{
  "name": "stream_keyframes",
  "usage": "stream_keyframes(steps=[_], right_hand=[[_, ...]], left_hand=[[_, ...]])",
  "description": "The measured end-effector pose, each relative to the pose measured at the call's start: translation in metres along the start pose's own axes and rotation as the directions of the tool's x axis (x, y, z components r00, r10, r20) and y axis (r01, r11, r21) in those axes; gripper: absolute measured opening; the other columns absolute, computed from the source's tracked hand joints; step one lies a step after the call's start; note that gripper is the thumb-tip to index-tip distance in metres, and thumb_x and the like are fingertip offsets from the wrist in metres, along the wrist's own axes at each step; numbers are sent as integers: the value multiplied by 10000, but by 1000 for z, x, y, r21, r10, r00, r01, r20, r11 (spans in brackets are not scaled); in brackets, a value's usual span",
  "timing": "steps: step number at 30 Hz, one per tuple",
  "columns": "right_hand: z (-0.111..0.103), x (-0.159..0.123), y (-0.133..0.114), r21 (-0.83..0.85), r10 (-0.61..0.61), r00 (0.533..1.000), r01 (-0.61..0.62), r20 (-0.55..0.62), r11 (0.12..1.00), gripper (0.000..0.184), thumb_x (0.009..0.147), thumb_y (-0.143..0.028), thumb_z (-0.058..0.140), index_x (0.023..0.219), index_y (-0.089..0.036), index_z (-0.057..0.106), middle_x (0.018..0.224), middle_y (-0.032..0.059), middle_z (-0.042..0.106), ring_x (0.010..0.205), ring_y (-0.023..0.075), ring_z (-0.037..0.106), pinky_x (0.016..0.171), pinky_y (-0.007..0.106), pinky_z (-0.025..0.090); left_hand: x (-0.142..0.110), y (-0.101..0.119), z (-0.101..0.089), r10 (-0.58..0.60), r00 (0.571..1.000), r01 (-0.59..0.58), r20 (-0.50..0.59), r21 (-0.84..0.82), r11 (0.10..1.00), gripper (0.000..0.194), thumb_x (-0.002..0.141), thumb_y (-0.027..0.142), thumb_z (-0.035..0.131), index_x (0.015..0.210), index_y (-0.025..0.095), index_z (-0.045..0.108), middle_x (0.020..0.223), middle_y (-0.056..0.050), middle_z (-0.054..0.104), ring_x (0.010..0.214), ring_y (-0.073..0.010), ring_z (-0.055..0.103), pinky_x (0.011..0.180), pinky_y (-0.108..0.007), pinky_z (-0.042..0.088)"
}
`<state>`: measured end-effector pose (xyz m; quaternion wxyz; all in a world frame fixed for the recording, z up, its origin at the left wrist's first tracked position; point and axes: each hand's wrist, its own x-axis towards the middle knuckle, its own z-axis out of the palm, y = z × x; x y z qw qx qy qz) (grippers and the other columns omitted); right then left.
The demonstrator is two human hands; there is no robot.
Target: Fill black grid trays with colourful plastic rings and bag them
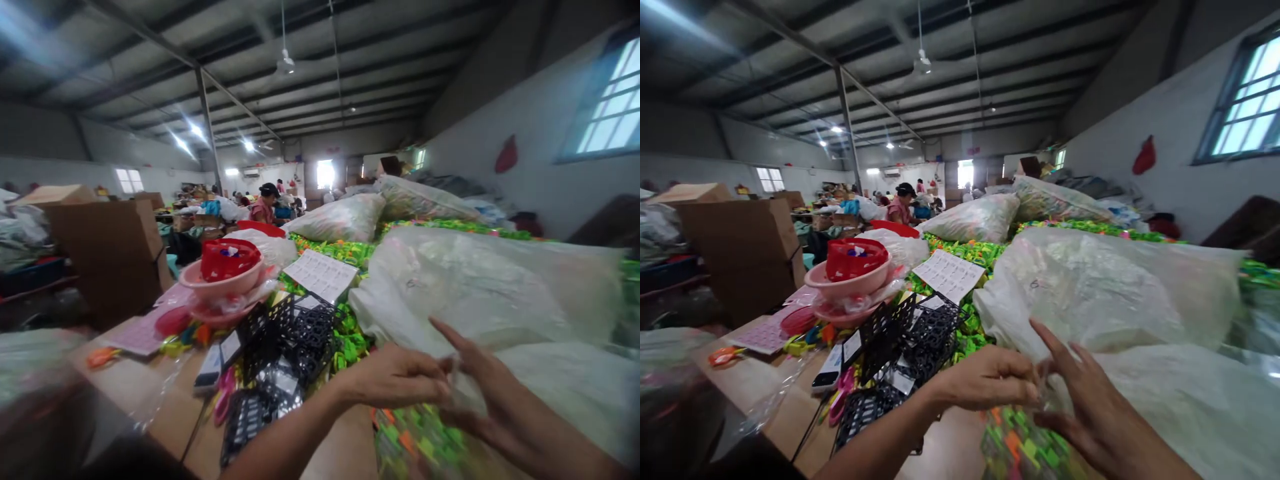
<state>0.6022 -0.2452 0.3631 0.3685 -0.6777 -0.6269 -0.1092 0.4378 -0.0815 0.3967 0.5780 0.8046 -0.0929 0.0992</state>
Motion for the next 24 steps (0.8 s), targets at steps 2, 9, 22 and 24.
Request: stream_keyframes(steps=[2, 9, 22, 24], right_hand=[[-3, -3, 4, 109, 114, 982, -131, 149, 985, 743, 822, -593, 699, 1465, -246, 564, 1203, 130, 712, 1071, 329, 691, 922, 428, 573], [-16, -26, 33, 261, 430, 883, -467, 189, 845, 458, 750, -658, 748, 748, -201, 718, 813, 57, 700, 842, 270, 669, 765, 323, 546], [33, -18, 53, 761, 625, 774, -344, -101, 550, 567, 748, -574, 811, 1209, -260, 704, 1373, 101, 651, 1254, 271, 606, 1057, 400, 478], [34, -10, 56, 737, 654, 743, -360, -144, 572, 526, 731, -640, 790, 1035, -210, 769, 1162, 110, 744, 1119, 271, 664, 1029, 397, 488]], left_hand=[[-4, 8, -4, 59, 984, -79, -170, -118, 990, 247, 849, 388, 645, 807, 148, 688, 759, -11, 606, 725, -131, 532, 709, -251, 419], [-9, 23, -49, 138, 663, -403, -736, -195, 894, 278, 854, 447, 671, 797, 175, 675, 813, -13, 661, 732, -132, 603, 727, -248, 478], [20, -24, -86, -89, 358, -408, -929, -242, 880, 423, 896, 583, 536, 1023, 186, 607, 895, -60, 699, 753, -156, 675, 714, -286, 537], [25, -33, -94, -107, 341, -360, -934, -235, 903, 389, 916, 543, 502, 1006, 177, 598, 911, -69, 693, 757, -162, 676, 736, -312, 550]])
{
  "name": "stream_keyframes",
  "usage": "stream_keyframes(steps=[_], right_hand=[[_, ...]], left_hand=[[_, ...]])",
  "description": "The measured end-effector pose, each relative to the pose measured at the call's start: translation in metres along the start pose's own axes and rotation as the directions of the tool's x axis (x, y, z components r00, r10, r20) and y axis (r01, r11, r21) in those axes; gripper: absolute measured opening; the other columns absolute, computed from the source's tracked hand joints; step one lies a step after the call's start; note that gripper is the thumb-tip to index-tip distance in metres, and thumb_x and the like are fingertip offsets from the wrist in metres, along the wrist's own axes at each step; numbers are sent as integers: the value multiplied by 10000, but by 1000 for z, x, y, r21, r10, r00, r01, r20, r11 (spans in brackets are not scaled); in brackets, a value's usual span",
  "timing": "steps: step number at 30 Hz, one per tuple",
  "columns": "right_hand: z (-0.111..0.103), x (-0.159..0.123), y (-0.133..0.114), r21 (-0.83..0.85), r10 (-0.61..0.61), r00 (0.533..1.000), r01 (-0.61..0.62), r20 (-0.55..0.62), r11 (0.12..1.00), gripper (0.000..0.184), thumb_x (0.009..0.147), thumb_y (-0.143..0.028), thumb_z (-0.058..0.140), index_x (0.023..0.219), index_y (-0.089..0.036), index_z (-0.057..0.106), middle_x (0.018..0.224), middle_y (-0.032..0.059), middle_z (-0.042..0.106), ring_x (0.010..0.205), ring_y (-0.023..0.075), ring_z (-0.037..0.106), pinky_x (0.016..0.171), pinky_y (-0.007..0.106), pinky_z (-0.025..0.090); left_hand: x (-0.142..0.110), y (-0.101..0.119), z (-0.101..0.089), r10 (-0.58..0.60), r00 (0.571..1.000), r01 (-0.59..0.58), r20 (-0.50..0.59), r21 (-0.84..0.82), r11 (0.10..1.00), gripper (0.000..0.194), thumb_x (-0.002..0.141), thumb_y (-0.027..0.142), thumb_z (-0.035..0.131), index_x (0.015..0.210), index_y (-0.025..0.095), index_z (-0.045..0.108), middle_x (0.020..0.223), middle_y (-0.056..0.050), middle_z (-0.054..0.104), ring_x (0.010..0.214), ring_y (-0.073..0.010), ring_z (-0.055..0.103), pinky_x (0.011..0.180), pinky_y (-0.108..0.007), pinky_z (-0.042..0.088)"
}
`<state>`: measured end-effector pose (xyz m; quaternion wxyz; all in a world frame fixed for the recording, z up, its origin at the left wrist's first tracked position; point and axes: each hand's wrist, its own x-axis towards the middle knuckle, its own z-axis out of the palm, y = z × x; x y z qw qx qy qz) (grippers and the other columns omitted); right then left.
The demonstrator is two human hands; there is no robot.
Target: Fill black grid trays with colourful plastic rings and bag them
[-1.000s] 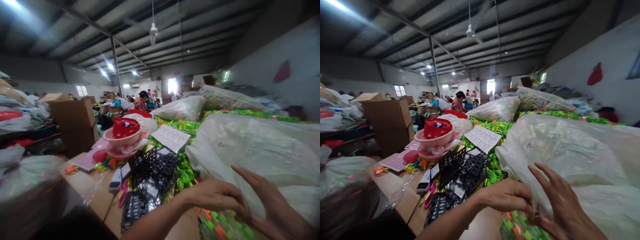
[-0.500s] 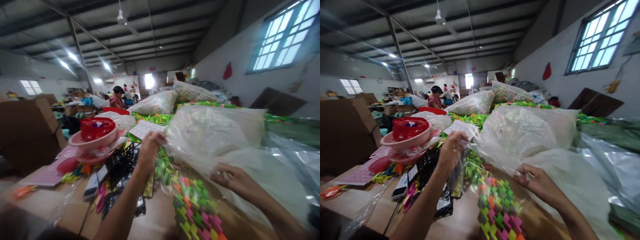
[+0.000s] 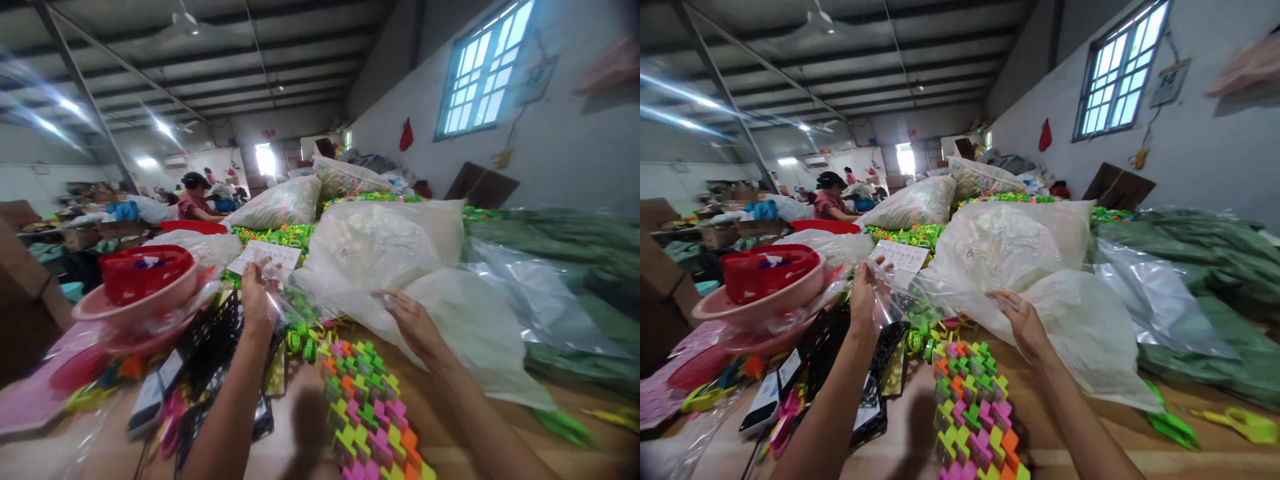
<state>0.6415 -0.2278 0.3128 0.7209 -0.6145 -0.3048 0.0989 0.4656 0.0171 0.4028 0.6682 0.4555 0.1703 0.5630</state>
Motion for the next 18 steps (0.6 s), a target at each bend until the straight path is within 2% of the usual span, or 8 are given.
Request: stream_keyframes(steps=[2, 5, 8, 10, 11, 13, 15, 18], right_hand=[[0, 10, 0, 1, 2, 996, -2, -93, 1000, 576, 625, -707, 824, 835, -174, 762, 890, 98, 761, 893, 257, 694, 911, 387, 528], [-1, 26, -2, -109, -1, 971, -25, -238, 994, 649, 498, -783, 836, 608, -175, 639, 588, 45, 644, 584, 187, 579, 651, 334, 490], [5, 33, -8, -331, -68, 947, -43, -314, 943, 668, 539, -829, 777, 541, -208, 534, 493, 8, 543, 509, 151, 472, 549, 300, 373], [17, 32, -13, -405, -118, 943, -20, -312, 914, 660, 582, -835, 742, 549, -217, 514, 511, -1, 527, 533, 151, 465, 545, 289, 343], [25, 30, -16, -413, -132, 944, -4, -301, 911, 656, 607, -833, 726, 551, -220, 500, 519, -8, 514, 546, 148, 460, 544, 283, 334], [44, 25, -21, -391, -136, 959, 30, -247, 920, 654, 657, -823, 699, 553, -222, 463, 523, -27, 466, 554, 136, 435, 539, 268, 321], [62, 19, -25, -325, -115, 980, 57, -160, 944, 656, 682, -826, 682, 576, -218, 461, 537, -40, 437, 550, 123, 413, 530, 257, 317], [76, 14, -29, -196, -21, 1000, 20, -2, 980, 687, 718, -884, 592, 621, -216, 468, 550, -42, 431, 521, 116, 403, 501, 254, 314]], left_hand=[[11, -6, -2, 7, 1000, -6, -23, 80, 997, 302, 903, 470, 541, 940, 173, 581, 906, -66, 677, 777, -163, 670, 776, -329, 551], [15, -10, -3, 95, 992, -74, -77, 239, 968, 189, 822, 302, 656, 933, 181, 562, 1001, -63, 637, 947, -178, 634, 926, -351, 507], [-12, -13, 1, 268, 957, -210, -110, 375, 903, 412, 736, 173, 725, 1117, 208, 572, 1256, -64, 547, 1176, -191, 514, 1065, -335, 401], [-46, -17, 7, 332, 943, -301, 12, 455, 838, 359, 759, 210, 744, 1094, 216, 616, 1198, -50, 569, 1105, -198, 532, 1012, -328, 424], [-64, -21, 12, 319, 935, -351, 153, 497, 793, 241, 800, 269, 736, 1016, 210, 645, 1070, -39, 603, 988, -195, 564, 935, -325, 455], [-94, -30, 22, 118, 897, -340, 425, 496, 799, 183, 820, 344, 746, 911, 199, 680, 880, -23, 631, 799, -175, 587, 781, -300, 476], [-110, -42, 34, -67, 856, -214, 512, 469, 857, 268, 763, 344, 796, 952, 188, 686, 826, -22, 659, 724, -167, 603, 698, -284, 477], [-106, -55, 41, -172, 823, -96, 541, 432, 897, 240, 747, 331, 770, 899, 172, 675, 772, -29, 676, 684, -169, 621, 657, -279, 491]])
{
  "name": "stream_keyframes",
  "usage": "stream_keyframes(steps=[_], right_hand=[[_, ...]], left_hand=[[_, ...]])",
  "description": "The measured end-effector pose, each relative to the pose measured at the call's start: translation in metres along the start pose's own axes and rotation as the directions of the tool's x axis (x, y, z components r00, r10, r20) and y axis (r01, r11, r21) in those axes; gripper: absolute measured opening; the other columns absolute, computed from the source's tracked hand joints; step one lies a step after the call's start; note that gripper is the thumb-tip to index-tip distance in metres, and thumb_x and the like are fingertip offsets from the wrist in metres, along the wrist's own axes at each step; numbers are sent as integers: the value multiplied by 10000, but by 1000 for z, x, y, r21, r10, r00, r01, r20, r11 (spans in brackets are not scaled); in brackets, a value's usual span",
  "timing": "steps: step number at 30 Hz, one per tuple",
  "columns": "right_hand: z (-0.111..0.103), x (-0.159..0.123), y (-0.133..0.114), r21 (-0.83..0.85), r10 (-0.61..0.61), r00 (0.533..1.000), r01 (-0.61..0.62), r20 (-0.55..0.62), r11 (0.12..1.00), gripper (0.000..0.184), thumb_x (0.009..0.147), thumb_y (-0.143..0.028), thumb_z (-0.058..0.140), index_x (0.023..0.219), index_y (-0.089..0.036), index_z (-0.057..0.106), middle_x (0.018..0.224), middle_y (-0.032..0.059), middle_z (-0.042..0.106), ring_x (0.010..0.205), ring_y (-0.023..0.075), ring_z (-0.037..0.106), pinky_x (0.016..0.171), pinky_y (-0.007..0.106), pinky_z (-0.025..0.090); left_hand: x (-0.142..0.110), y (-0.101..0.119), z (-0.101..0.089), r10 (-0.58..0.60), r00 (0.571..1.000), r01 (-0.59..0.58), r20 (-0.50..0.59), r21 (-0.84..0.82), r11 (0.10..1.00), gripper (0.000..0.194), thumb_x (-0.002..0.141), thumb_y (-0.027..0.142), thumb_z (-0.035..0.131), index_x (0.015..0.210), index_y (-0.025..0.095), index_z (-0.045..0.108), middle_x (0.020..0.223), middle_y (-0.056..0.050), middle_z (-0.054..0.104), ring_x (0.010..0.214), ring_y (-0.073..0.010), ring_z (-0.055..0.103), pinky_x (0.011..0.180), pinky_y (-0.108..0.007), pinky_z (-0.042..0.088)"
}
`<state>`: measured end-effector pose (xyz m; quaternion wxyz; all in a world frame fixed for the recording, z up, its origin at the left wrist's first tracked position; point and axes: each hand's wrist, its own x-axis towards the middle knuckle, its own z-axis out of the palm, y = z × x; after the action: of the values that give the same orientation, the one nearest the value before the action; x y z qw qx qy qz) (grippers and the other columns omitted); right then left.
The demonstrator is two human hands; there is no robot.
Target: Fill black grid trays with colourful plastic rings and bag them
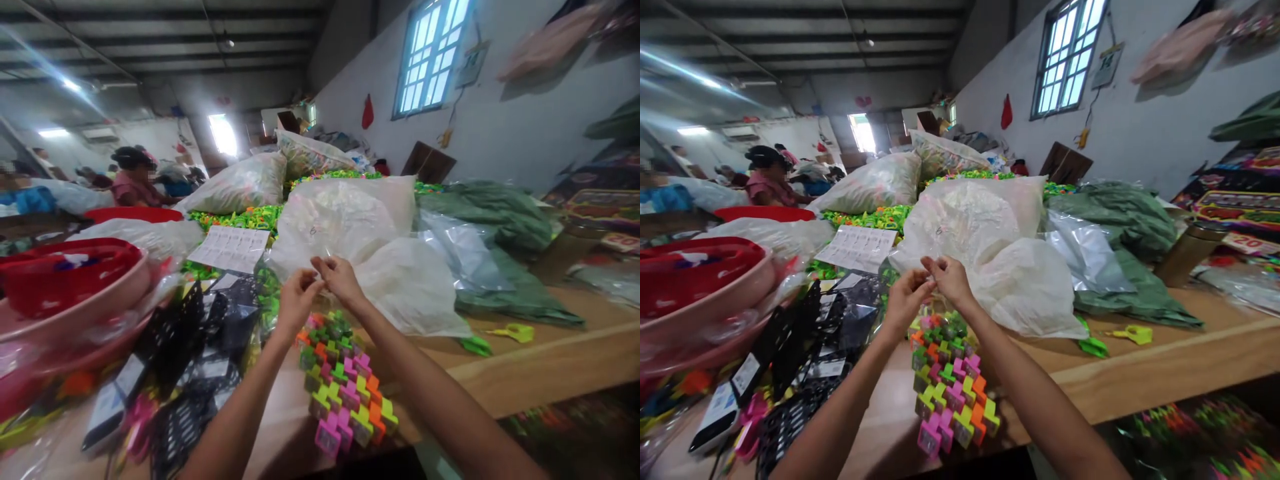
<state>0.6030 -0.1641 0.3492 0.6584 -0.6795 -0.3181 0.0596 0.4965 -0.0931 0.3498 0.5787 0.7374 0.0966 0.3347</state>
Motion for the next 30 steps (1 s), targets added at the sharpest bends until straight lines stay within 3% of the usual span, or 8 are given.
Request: stream_keyframes(steps=[6, 10, 14, 17, 21, 26, 28, 30], right_hand=[[-24, 10, 8, -128, -47, 999, 47, 6, 991, 659, 753, -824, 614, 599, -227, 381, 547, -53, 374, 525, 109, 364, 517, 253, 268], [-32, 12, -6, -540, -252, 964, 258, 87, 801, 410, 823, -540, 753, 698, -204, 554, 643, -14, 574, 637, 150, 525, 616, 253, 311], [-10, 5, -43, -732, -292, 881, 472, 372, 491, 176, 929, -366, 693, 965, -194, 678, 843, 59, 717, 745, 198, 621, 643, 270, 303], [3, 2, -66, -744, -285, 826, 563, 487, 361, 175, 979, -323, 630, 1067, -178, 674, 977, 93, 732, 803, 211, 638, 652, 276, 304], [-7, 5, -69, -806, -312, 850, 511, 424, 298, 163, 986, -235, 585, 1130, -197, 651, 1034, 84, 700, 832, 209, 611, 673, 279, 309], [-34, 11, -25, -776, -521, 853, 334, 8, 535, 197, 965, -148, 451, 976, -176, 645, 1003, 104, 640, 916, 219, 582, 809, 317, 397], [-41, 8, 4, -610, -490, 841, 267, -231, 746, 144, 953, -252, 508, 952, -175, 630, 964, 89, 632, 891, 205, 583, 830, 317, 438], [-45, 0, 36, -321, -263, 874, 132, -409, 938, 226, 908, -411, 601, 901, -185, 599, 855, 47, 619, 752, 174, 566, 727, 303, 467]], left_hand=[[9, -3, -50, 14, 998, -13, -66, 25, 1000, 206, 784, 373, 674, 790, 173, 625, 663, 1, 590, 601, -140, 543, 589, -253, 451], [-1, 22, -69, 218, 954, -159, -207, 267, 951, 429, 752, 259, 704, 1170, 185, 638, 1054, -71, 649, 982, -219, 604, 888, -343, 499], [4, 44, -56, 457, 861, -457, 225, 735, 500, 785, 786, 96, 615, 1526, 233, 395, 1500, -128, 495, 1417, -314, 396, 1216, -545, 237], [25, 42, -52, 336, 898, -393, 283, 860, 326, 712, 823, 3, 474, 1505, 205, 449, 1171, -130, 695, 1200, -312, 563, 1135, -573, 329], [44, 35, -63, 423, 891, -336, 167, 869, 363, 351, 947, 137, 447, 1192, 164, 696, 979, -137, 685, 995, -290, 585, 924, -432, 470], [19, 14, -66, 740, 635, -448, -224, 673, 589, 306, 1013, 231, 447, 1177, 195, 702, 1030, -91, 654, 1049, -223, 571, 1009, -385, 434], [4, -12, -61, 562, 684, -351, -465, 466, 812, 280, 992, 255, 511, 1208, 209, 683, 1134, -82, 637, 1137, -206, 553, 1064, -363, 408], [-10, -45, -54, 214, 752, -149, -623, 156, 976, 263, 929, 258, 613, 1182, 211, 671, 1170, -63, 615, 1129, -175, 561, 1034, -312, 428]])
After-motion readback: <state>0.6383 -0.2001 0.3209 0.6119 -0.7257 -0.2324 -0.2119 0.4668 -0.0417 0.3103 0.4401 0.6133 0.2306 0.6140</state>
